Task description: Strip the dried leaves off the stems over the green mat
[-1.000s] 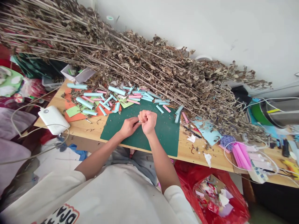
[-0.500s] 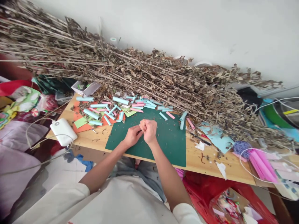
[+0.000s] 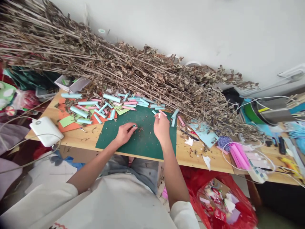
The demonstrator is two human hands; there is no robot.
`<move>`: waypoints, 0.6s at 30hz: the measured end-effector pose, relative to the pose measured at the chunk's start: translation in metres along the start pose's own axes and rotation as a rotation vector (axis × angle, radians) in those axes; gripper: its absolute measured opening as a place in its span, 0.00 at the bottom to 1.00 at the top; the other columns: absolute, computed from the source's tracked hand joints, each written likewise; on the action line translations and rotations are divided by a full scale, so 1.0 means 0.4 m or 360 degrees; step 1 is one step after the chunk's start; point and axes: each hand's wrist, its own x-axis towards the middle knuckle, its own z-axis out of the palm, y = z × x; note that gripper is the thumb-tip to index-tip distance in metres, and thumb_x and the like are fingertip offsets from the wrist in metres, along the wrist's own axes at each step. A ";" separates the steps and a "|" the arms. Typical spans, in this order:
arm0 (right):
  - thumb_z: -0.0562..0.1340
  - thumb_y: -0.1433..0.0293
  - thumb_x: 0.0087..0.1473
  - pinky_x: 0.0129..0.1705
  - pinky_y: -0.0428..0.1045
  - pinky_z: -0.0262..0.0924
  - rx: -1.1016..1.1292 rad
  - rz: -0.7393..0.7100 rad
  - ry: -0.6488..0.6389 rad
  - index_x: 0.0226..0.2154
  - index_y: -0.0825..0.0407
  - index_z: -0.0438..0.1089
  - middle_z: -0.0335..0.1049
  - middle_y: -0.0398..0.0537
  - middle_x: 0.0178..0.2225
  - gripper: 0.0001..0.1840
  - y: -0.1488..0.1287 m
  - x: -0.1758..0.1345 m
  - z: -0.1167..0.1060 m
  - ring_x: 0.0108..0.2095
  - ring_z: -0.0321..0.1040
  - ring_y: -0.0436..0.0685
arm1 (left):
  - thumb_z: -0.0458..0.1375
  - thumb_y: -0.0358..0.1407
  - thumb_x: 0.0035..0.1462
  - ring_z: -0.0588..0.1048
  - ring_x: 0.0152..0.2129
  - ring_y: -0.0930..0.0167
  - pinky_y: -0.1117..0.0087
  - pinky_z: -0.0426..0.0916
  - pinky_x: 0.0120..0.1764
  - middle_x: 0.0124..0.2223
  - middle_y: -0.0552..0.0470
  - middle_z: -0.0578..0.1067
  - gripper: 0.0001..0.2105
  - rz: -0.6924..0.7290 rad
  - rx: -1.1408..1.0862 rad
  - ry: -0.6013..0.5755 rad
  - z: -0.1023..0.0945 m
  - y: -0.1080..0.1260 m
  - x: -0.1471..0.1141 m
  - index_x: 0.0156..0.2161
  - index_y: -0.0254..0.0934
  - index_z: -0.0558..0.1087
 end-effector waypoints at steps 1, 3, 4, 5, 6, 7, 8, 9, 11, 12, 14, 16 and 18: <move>0.51 0.73 0.59 0.36 0.50 0.57 -0.0338 0.0076 -0.0030 0.34 0.53 0.66 0.65 0.51 0.32 0.09 0.028 0.003 0.014 0.32 0.65 0.55 | 0.54 0.44 0.63 0.76 0.28 0.73 0.73 0.71 0.33 0.36 0.48 0.79 0.14 -0.0040 -0.0017 0.0034 -0.001 0.002 0.000 0.39 0.35 0.75; 0.51 0.74 0.59 0.39 0.52 0.58 -0.0800 0.0187 -0.0100 0.37 0.56 0.69 0.67 0.59 0.38 0.11 0.067 0.005 0.049 0.37 0.68 0.59 | 0.54 0.45 0.63 0.75 0.24 0.75 0.75 0.70 0.30 0.34 0.49 0.78 0.14 -0.0146 -0.0063 0.0111 -0.006 0.008 -0.001 0.39 0.35 0.75; 0.52 0.74 0.59 0.39 0.53 0.58 -0.0935 0.0221 -0.0123 0.40 0.58 0.69 0.67 0.62 0.41 0.12 0.077 0.005 0.065 0.38 0.68 0.61 | 0.54 0.45 0.63 0.73 0.22 0.76 0.76 0.69 0.28 0.33 0.50 0.78 0.15 -0.0201 -0.0092 0.0139 -0.010 0.011 -0.003 0.39 0.35 0.75; 0.53 0.73 0.59 0.40 0.54 0.59 -0.1014 0.0240 -0.0126 0.42 0.59 0.69 0.67 0.64 0.43 0.12 0.082 0.005 0.078 0.39 0.69 0.62 | 0.54 0.45 0.62 0.72 0.21 0.76 0.76 0.69 0.27 0.32 0.51 0.77 0.15 -0.0248 -0.0125 0.0157 -0.014 0.014 -0.004 0.40 0.35 0.75; 0.54 0.73 0.59 0.40 0.54 0.59 -0.1057 0.0247 -0.0103 0.43 0.60 0.69 0.66 0.65 0.44 0.13 0.083 0.003 0.088 0.40 0.69 0.63 | 0.54 0.45 0.62 0.71 0.20 0.77 0.77 0.68 0.26 0.31 0.51 0.77 0.15 -0.0283 -0.0161 0.0162 -0.018 0.016 -0.005 0.40 0.35 0.76; 0.55 0.72 0.58 0.40 0.54 0.60 -0.1077 0.0239 -0.0063 0.45 0.60 0.69 0.66 0.65 0.45 0.13 0.081 0.001 0.093 0.41 0.68 0.64 | 0.53 0.45 0.63 0.71 0.19 0.77 0.77 0.68 0.25 0.32 0.51 0.77 0.16 -0.0308 -0.0200 0.0163 -0.023 0.018 -0.006 0.41 0.35 0.76; 0.57 0.71 0.58 0.40 0.55 0.60 -0.1086 0.0217 -0.0011 0.46 0.60 0.68 0.66 0.65 0.45 0.14 0.078 -0.003 0.095 0.43 0.67 0.65 | 0.53 0.45 0.63 0.71 0.19 0.78 0.77 0.69 0.25 0.32 0.51 0.77 0.16 -0.0325 -0.0241 0.0167 -0.027 0.019 -0.007 0.42 0.35 0.76; 0.58 0.70 0.58 0.41 0.55 0.60 -0.1094 0.0183 0.0047 0.46 0.60 0.68 0.66 0.65 0.44 0.15 0.074 -0.009 0.093 0.44 0.66 0.66 | 0.52 0.45 0.63 0.71 0.20 0.78 0.77 0.69 0.25 0.33 0.51 0.77 0.17 -0.0335 -0.0276 0.0174 -0.031 0.020 -0.007 0.43 0.35 0.75; 0.59 0.68 0.57 0.42 0.55 0.60 -0.1127 0.0066 0.0132 0.47 0.58 0.69 0.67 0.64 0.44 0.17 0.064 -0.032 0.086 0.47 0.62 0.68 | 0.50 0.45 0.64 0.71 0.21 0.78 0.78 0.70 0.26 0.35 0.50 0.78 0.18 -0.0341 -0.0323 0.0188 -0.037 0.019 -0.006 0.46 0.35 0.75; 0.59 0.68 0.57 0.42 0.55 0.60 -0.1140 -0.0022 0.0127 0.47 0.57 0.69 0.67 0.64 0.44 0.16 0.059 -0.049 0.084 0.47 0.61 0.68 | 0.49 0.45 0.65 0.71 0.22 0.78 0.78 0.71 0.26 0.36 0.50 0.78 0.18 -0.0340 -0.0335 0.0190 -0.039 0.018 -0.005 0.47 0.35 0.74; 0.58 0.69 0.58 0.42 0.54 0.59 -0.1123 -0.0221 0.0006 0.47 0.54 0.70 0.68 0.60 0.43 0.15 0.049 -0.091 0.088 0.46 0.62 0.65 | 0.49 0.44 0.65 0.72 0.23 0.77 0.77 0.72 0.27 0.37 0.49 0.78 0.18 -0.0335 -0.0343 0.0186 -0.039 0.014 -0.003 0.49 0.35 0.73; 0.57 0.67 0.60 0.41 0.52 0.59 -0.1039 -0.0372 -0.0190 0.47 0.50 0.70 0.69 0.55 0.40 0.14 0.041 -0.136 0.107 0.43 0.64 0.62 | 0.50 0.44 0.65 0.72 0.23 0.77 0.77 0.72 0.28 0.39 0.48 0.78 0.17 -0.0313 -0.0313 0.0181 -0.036 0.008 -0.004 0.49 0.35 0.74; 0.60 0.63 0.59 0.41 0.51 0.59 -0.0986 -0.0442 -0.0316 0.48 0.49 0.71 0.70 0.53 0.39 0.15 0.035 -0.171 0.137 0.41 0.64 0.61 | 0.53 0.44 0.63 0.74 0.24 0.76 0.75 0.73 0.29 0.39 0.48 0.78 0.16 -0.0269 -0.0236 0.0182 -0.034 0.002 -0.006 0.47 0.35 0.75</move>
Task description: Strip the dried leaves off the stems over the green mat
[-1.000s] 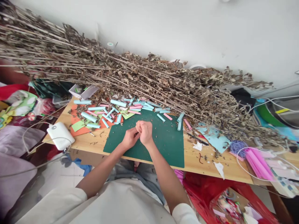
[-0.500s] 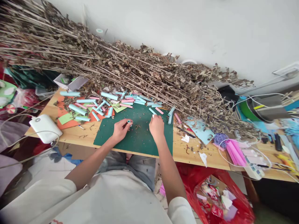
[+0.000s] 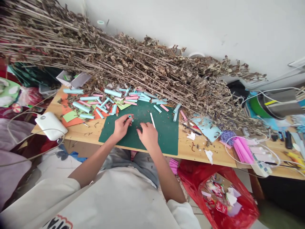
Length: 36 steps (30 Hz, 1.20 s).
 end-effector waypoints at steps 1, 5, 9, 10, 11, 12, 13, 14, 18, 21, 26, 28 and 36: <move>0.61 0.62 0.58 0.41 0.52 0.59 0.0006 -0.0027 -0.0015 0.49 0.49 0.71 0.69 0.53 0.39 0.17 -0.013 -0.006 0.013 0.41 0.64 0.61 | 0.55 0.44 0.62 0.75 0.26 0.75 0.74 0.73 0.31 0.39 0.47 0.79 0.15 0.0036 0.0049 0.0012 0.000 -0.003 -0.001 0.45 0.35 0.76; 0.59 0.64 0.59 0.42 0.52 0.59 0.0038 -0.0046 0.0006 0.44 0.49 0.74 0.69 0.54 0.39 0.13 -0.033 -0.001 0.055 0.42 0.62 0.62 | 0.58 0.43 0.60 0.78 0.34 0.69 0.68 0.75 0.40 0.40 0.46 0.80 0.12 0.0233 0.0189 0.0043 -0.005 -0.007 -0.004 0.40 0.37 0.78; 0.54 0.70 0.61 0.44 0.52 0.60 0.0214 -0.0076 0.0098 0.36 0.50 0.76 0.69 0.53 0.36 0.14 -0.008 0.008 0.062 0.41 0.63 0.60 | 0.57 0.41 0.61 0.79 0.37 0.67 0.65 0.74 0.44 0.40 0.46 0.81 0.11 0.0344 0.0174 0.0004 -0.009 -0.004 -0.005 0.39 0.37 0.79; 0.54 0.70 0.61 0.45 0.52 0.60 0.0293 -0.0077 0.0156 0.35 0.51 0.76 0.70 0.53 0.36 0.14 -0.001 0.007 0.058 0.41 0.64 0.59 | 0.57 0.41 0.61 0.79 0.37 0.67 0.65 0.74 0.44 0.40 0.47 0.81 0.11 0.0351 0.0162 -0.0003 -0.008 -0.003 -0.006 0.40 0.37 0.79; 0.55 0.69 0.61 0.45 0.52 0.61 0.0392 -0.0071 0.0229 0.35 0.51 0.76 0.70 0.52 0.36 0.13 0.004 0.005 0.051 0.41 0.65 0.59 | 0.57 0.41 0.61 0.79 0.38 0.67 0.65 0.74 0.45 0.40 0.47 0.81 0.11 0.0355 0.0151 -0.0019 -0.006 -0.002 -0.007 0.40 0.37 0.79; 0.55 0.68 0.61 0.45 0.52 0.61 0.0509 -0.0057 0.0313 0.35 0.51 0.76 0.71 0.52 0.36 0.13 0.007 0.002 0.041 0.40 0.66 0.58 | 0.58 0.41 0.61 0.79 0.38 0.68 0.65 0.74 0.45 0.40 0.47 0.81 0.11 0.0355 0.0140 -0.0036 -0.003 -0.001 -0.007 0.40 0.37 0.79; 0.56 0.68 0.61 0.45 0.51 0.62 0.0635 -0.0042 0.0400 0.35 0.51 0.75 0.72 0.51 0.36 0.12 0.008 0.001 0.029 0.39 0.67 0.57 | 0.58 0.41 0.61 0.79 0.38 0.68 0.65 0.74 0.45 0.40 0.47 0.81 0.11 0.0351 0.0132 -0.0053 0.000 -0.001 -0.007 0.40 0.37 0.79; 0.56 0.67 0.61 0.44 0.51 0.63 0.0759 -0.0040 0.0476 0.35 0.51 0.75 0.73 0.50 0.36 0.12 0.006 0.000 0.016 0.38 0.68 0.56 | 0.58 0.41 0.61 0.79 0.38 0.68 0.66 0.74 0.44 0.40 0.47 0.81 0.11 0.0348 0.0127 -0.0065 0.004 -0.001 -0.007 0.40 0.37 0.78; 0.58 0.67 0.60 0.41 0.49 0.64 0.1037 -0.0121 0.0654 0.35 0.50 0.74 0.75 0.48 0.35 0.09 -0.018 0.009 -0.028 0.34 0.70 0.53 | 0.59 0.41 0.60 0.79 0.36 0.68 0.67 0.74 0.42 0.39 0.46 0.80 0.11 0.0367 0.0117 -0.0060 0.019 -0.003 -0.004 0.41 0.37 0.78; 0.58 0.67 0.60 0.42 0.51 0.65 0.1061 -0.0174 0.0689 0.36 0.49 0.74 0.75 0.49 0.35 0.09 -0.031 0.022 -0.032 0.36 0.71 0.54 | 0.57 0.40 0.61 0.78 0.36 0.69 0.68 0.73 0.41 0.39 0.46 0.80 0.10 0.0387 0.0094 -0.0088 0.025 -0.004 -0.003 0.42 0.36 0.77; 0.58 0.67 0.60 0.44 0.53 0.65 0.0969 -0.0229 0.0701 0.34 0.48 0.75 0.74 0.50 0.35 0.09 -0.034 0.033 -0.010 0.38 0.70 0.56 | 0.57 0.38 0.62 0.78 0.36 0.69 0.68 0.73 0.40 0.39 0.46 0.79 0.10 0.0364 0.0075 -0.0141 0.024 -0.004 -0.003 0.42 0.36 0.77; 0.58 0.67 0.60 0.43 0.53 0.65 0.0896 -0.0256 0.0695 0.33 0.48 0.75 0.73 0.50 0.34 0.10 -0.034 0.035 -0.005 0.38 0.69 0.56 | 0.57 0.37 0.62 0.78 0.37 0.69 0.68 0.73 0.41 0.40 0.45 0.79 0.09 0.0375 0.0063 -0.0135 0.023 -0.006 -0.002 0.42 0.36 0.77; 0.60 0.67 0.59 0.44 0.52 0.66 0.0804 -0.0085 0.0878 0.36 0.51 0.76 0.73 0.51 0.36 0.10 0.012 0.027 -0.009 0.38 0.70 0.56 | 0.63 0.42 0.55 0.76 0.29 0.70 0.70 0.71 0.34 0.38 0.47 0.80 0.12 0.0021 -0.0194 -0.0040 0.020 -0.002 0.016 0.40 0.36 0.79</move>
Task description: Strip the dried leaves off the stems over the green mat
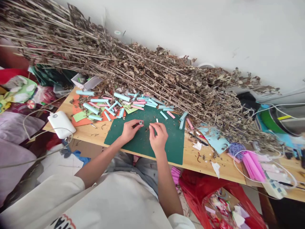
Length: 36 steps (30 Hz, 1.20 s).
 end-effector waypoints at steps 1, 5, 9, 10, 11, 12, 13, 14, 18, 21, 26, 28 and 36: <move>0.59 0.67 0.59 0.44 0.52 0.66 -0.0023 0.0040 -0.0036 0.36 0.51 0.76 0.74 0.51 0.35 0.10 0.009 -0.003 -0.004 0.38 0.70 0.56 | 0.63 0.44 0.54 0.75 0.26 0.71 0.71 0.71 0.32 0.36 0.47 0.80 0.13 -0.0120 -0.0105 0.0032 -0.003 0.006 0.005 0.39 0.36 0.79; 0.58 0.67 0.58 0.40 0.51 0.67 0.0109 0.0255 -0.0209 0.36 0.52 0.75 0.75 0.51 0.35 0.11 0.024 -0.026 -0.001 0.34 0.71 0.54 | 0.63 0.46 0.52 0.72 0.21 0.75 0.73 0.70 0.27 0.33 0.47 0.79 0.17 -0.0466 -0.0574 0.0107 -0.016 0.036 0.031 0.39 0.33 0.76; 0.65 0.64 0.52 0.38 0.50 0.69 0.0661 0.0619 -0.0246 0.44 0.52 0.72 0.75 0.48 0.34 0.16 0.014 -0.045 0.035 0.33 0.73 0.53 | 0.65 0.46 0.50 0.71 0.21 0.78 0.77 0.67 0.25 0.32 0.48 0.78 0.18 -0.0641 -0.0827 0.0134 -0.019 0.059 0.048 0.36 0.32 0.74; 0.66 0.64 0.50 0.39 0.50 0.70 0.0781 0.0683 -0.0249 0.46 0.51 0.71 0.75 0.48 0.34 0.19 0.011 -0.047 0.045 0.33 0.73 0.54 | 0.66 0.46 0.49 0.70 0.20 0.79 0.78 0.66 0.24 0.31 0.48 0.78 0.18 -0.0679 -0.0880 0.0143 -0.017 0.062 0.049 0.36 0.32 0.74; 0.68 0.64 0.48 0.39 0.50 0.70 0.0871 0.0729 -0.0247 0.46 0.51 0.71 0.75 0.47 0.34 0.21 0.010 -0.048 0.054 0.34 0.74 0.54 | 0.66 0.47 0.49 0.69 0.20 0.79 0.78 0.65 0.24 0.31 0.49 0.77 0.18 -0.0712 -0.0929 0.0155 -0.015 0.063 0.049 0.36 0.31 0.74; 0.69 0.65 0.47 0.40 0.51 0.70 0.0937 0.0759 -0.0242 0.46 0.51 0.71 0.76 0.47 0.34 0.22 0.009 -0.048 0.061 0.34 0.74 0.54 | 0.66 0.47 0.48 0.69 0.20 0.80 0.79 0.65 0.24 0.31 0.49 0.77 0.18 -0.0737 -0.0973 0.0170 -0.013 0.064 0.048 0.35 0.31 0.74; 0.69 0.65 0.46 0.40 0.51 0.70 0.0988 0.0776 -0.0238 0.45 0.51 0.71 0.76 0.47 0.34 0.23 0.009 -0.047 0.066 0.34 0.74 0.54 | 0.67 0.47 0.48 0.69 0.20 0.80 0.79 0.64 0.24 0.30 0.49 0.77 0.19 -0.0759 -0.1010 0.0184 -0.011 0.064 0.047 0.35 0.31 0.74; 0.70 0.66 0.45 0.40 0.51 0.71 0.1027 0.0782 -0.0237 0.45 0.51 0.71 0.76 0.47 0.33 0.22 0.009 -0.047 0.070 0.34 0.74 0.54 | 0.67 0.47 0.47 0.68 0.19 0.80 0.79 0.64 0.24 0.30 0.50 0.77 0.19 -0.0777 -0.1039 0.0194 -0.008 0.064 0.045 0.35 0.31 0.74; 0.70 0.66 0.44 0.41 0.51 0.71 0.1043 0.0782 -0.0195 0.39 0.51 0.74 0.77 0.46 0.33 0.17 0.005 -0.047 0.069 0.33 0.74 0.54 | 0.68 0.47 0.46 0.68 0.19 0.81 0.79 0.64 0.24 0.30 0.50 0.77 0.20 -0.0826 -0.1087 0.0177 0.003 0.066 0.036 0.34 0.31 0.73; 0.70 0.64 0.44 0.40 0.51 0.72 0.0928 0.0790 -0.0121 0.33 0.52 0.76 0.78 0.47 0.32 0.12 0.001 -0.051 0.067 0.32 0.75 0.55 | 0.68 0.46 0.46 0.68 0.19 0.81 0.80 0.64 0.24 0.30 0.50 0.77 0.20 -0.0842 -0.1112 0.0146 0.012 0.072 0.029 0.35 0.31 0.73; 0.70 0.63 0.45 0.39 0.52 0.72 0.0788 0.0691 0.0029 0.30 0.51 0.78 0.78 0.47 0.32 0.09 0.008 -0.062 0.077 0.32 0.75 0.55 | 0.68 0.46 0.47 0.67 0.19 0.82 0.80 0.63 0.23 0.30 0.50 0.76 0.19 -0.0846 -0.1167 0.0131 0.027 0.080 0.019 0.32 0.30 0.72; 0.70 0.63 0.45 0.39 0.52 0.72 0.0802 0.0674 0.0056 0.30 0.51 0.78 0.78 0.47 0.32 0.09 0.012 -0.067 0.079 0.32 0.75 0.55 | 0.68 0.46 0.46 0.66 0.19 0.82 0.80 0.63 0.22 0.30 0.50 0.76 0.19 -0.0861 -0.1181 0.0126 0.029 0.078 0.017 0.32 0.30 0.72; 0.70 0.64 0.45 0.40 0.52 0.73 0.0969 0.0657 -0.0108 0.30 0.49 0.80 0.79 0.48 0.34 0.08 0.007 -0.083 0.062 0.34 0.76 0.56 | 0.68 0.44 0.47 0.62 0.16 0.83 0.83 0.57 0.18 0.27 0.52 0.73 0.18 -0.1062 -0.1396 0.0088 0.031 0.063 0.002 0.34 0.30 0.72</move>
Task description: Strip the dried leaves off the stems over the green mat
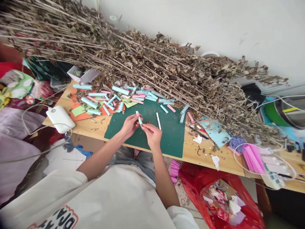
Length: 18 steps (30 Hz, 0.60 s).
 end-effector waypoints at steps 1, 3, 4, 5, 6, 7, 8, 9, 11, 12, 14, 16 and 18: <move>0.70 0.64 0.45 0.40 0.52 0.73 -0.0001 0.0021 0.0008 0.30 0.49 0.79 0.79 0.48 0.33 0.08 0.001 -0.003 0.002 0.33 0.76 0.56 | 0.68 0.43 0.48 0.61 0.16 0.83 0.83 0.55 0.18 0.27 0.53 0.72 0.18 -0.0026 -0.0025 -0.0007 0.003 -0.004 -0.003 0.35 0.30 0.71; 0.70 0.63 0.45 0.39 0.53 0.73 0.0001 0.0095 0.0046 0.31 0.50 0.79 0.79 0.47 0.32 0.09 0.007 -0.008 0.007 0.32 0.76 0.56 | 0.66 0.43 0.50 0.59 0.15 0.83 0.82 0.52 0.16 0.25 0.54 0.71 0.17 -0.0051 -0.0057 0.0002 0.011 -0.012 -0.007 0.35 0.31 0.70; 0.70 0.63 0.45 0.40 0.53 0.73 0.0001 0.0132 0.0069 0.32 0.50 0.79 0.79 0.47 0.33 0.11 0.010 -0.010 0.011 0.32 0.76 0.56 | 0.65 0.43 0.51 0.59 0.14 0.83 0.82 0.51 0.16 0.24 0.55 0.70 0.16 -0.0044 -0.0059 0.0020 0.015 -0.016 -0.009 0.36 0.32 0.70; 0.70 0.63 0.45 0.41 0.53 0.73 -0.0006 0.0159 0.0086 0.34 0.50 0.79 0.79 0.48 0.33 0.12 0.013 -0.013 0.014 0.32 0.76 0.56 | 0.64 0.44 0.52 0.58 0.14 0.83 0.82 0.51 0.16 0.24 0.56 0.69 0.15 -0.0026 -0.0055 0.0042 0.019 -0.021 -0.010 0.36 0.32 0.69; 0.70 0.62 0.45 0.42 0.53 0.73 -0.0026 0.0166 0.0096 0.35 0.50 0.79 0.79 0.48 0.35 0.13 0.015 -0.014 0.017 0.33 0.76 0.57 | 0.63 0.44 0.53 0.57 0.14 0.82 0.81 0.50 0.16 0.23 0.57 0.68 0.15 0.0000 -0.0046 0.0065 0.021 -0.025 -0.010 0.36 0.32 0.69; 0.70 0.62 0.45 0.43 0.54 0.73 -0.0061 0.0153 0.0103 0.36 0.50 0.79 0.79 0.49 0.36 0.14 0.015 -0.016 0.020 0.35 0.76 0.57 | 0.63 0.44 0.54 0.57 0.14 0.82 0.81 0.51 0.17 0.23 0.57 0.68 0.15 0.0031 -0.0034 0.0086 0.023 -0.030 -0.010 0.35 0.33 0.69; 0.69 0.61 0.46 0.44 0.54 0.72 -0.0103 0.0124 0.0106 0.36 0.50 0.79 0.79 0.50 0.37 0.14 0.015 -0.017 0.022 0.36 0.76 0.58 | 0.62 0.44 0.54 0.58 0.15 0.82 0.81 0.51 0.17 0.23 0.57 0.67 0.15 0.0060 -0.0022 0.0102 0.024 -0.033 -0.010 0.35 0.33 0.69; 0.69 0.61 0.47 0.44 0.54 0.72 -0.0146 0.0080 0.0111 0.37 0.50 0.79 0.79 0.50 0.38 0.14 0.015 -0.018 0.023 0.36 0.76 0.58 | 0.62 0.44 0.54 0.58 0.15 0.82 0.81 0.51 0.17 0.23 0.57 0.68 0.14 0.0080 -0.0014 0.0112 0.024 -0.036 -0.010 0.35 0.33 0.69; 0.68 0.62 0.49 0.44 0.55 0.72 -0.0215 -0.0040 0.0121 0.37 0.50 0.79 0.79 0.51 0.38 0.13 0.014 -0.020 0.025 0.37 0.76 0.58 | 0.62 0.44 0.54 0.58 0.15 0.82 0.80 0.51 0.18 0.23 0.57 0.67 0.15 0.0100 -0.0013 0.0123 0.023 -0.041 -0.011 0.35 0.33 0.69; 0.67 0.63 0.50 0.44 0.55 0.71 -0.0241 -0.0104 0.0129 0.37 0.50 0.79 0.79 0.51 0.38 0.12 0.015 -0.021 0.026 0.37 0.76 0.58 | 0.62 0.45 0.54 0.58 0.15 0.82 0.80 0.50 0.18 0.23 0.57 0.67 0.15 0.0104 -0.0014 0.0126 0.023 -0.043 -0.012 0.35 0.33 0.69; 0.66 0.63 0.51 0.45 0.55 0.71 -0.0292 -0.0208 0.0147 0.37 0.50 0.79 0.79 0.51 0.37 0.11 0.020 -0.023 0.028 0.37 0.76 0.58 | 0.62 0.45 0.54 0.57 0.15 0.82 0.80 0.50 0.18 0.23 0.58 0.67 0.15 0.0112 -0.0018 0.0122 0.023 -0.046 -0.015 0.35 0.33 0.69; 0.66 0.63 0.52 0.44 0.55 0.71 -0.0344 -0.0259 0.0175 0.36 0.50 0.78 0.79 0.51 0.37 0.10 0.026 -0.026 0.030 0.37 0.76 0.58 | 0.62 0.45 0.54 0.57 0.15 0.82 0.80 0.49 0.18 0.23 0.58 0.66 0.15 0.0126 -0.0020 0.0112 0.025 -0.046 -0.018 0.35 0.33 0.69; 0.66 0.63 0.53 0.43 0.54 0.71 -0.0384 -0.0279 0.0203 0.36 0.50 0.78 0.79 0.51 0.36 0.10 0.028 -0.028 0.033 0.36 0.76 0.58 | 0.62 0.45 0.54 0.56 0.15 0.82 0.79 0.48 0.18 0.23 0.58 0.66 0.16 0.0127 -0.0015 0.0107 0.026 -0.046 -0.018 0.35 0.33 0.69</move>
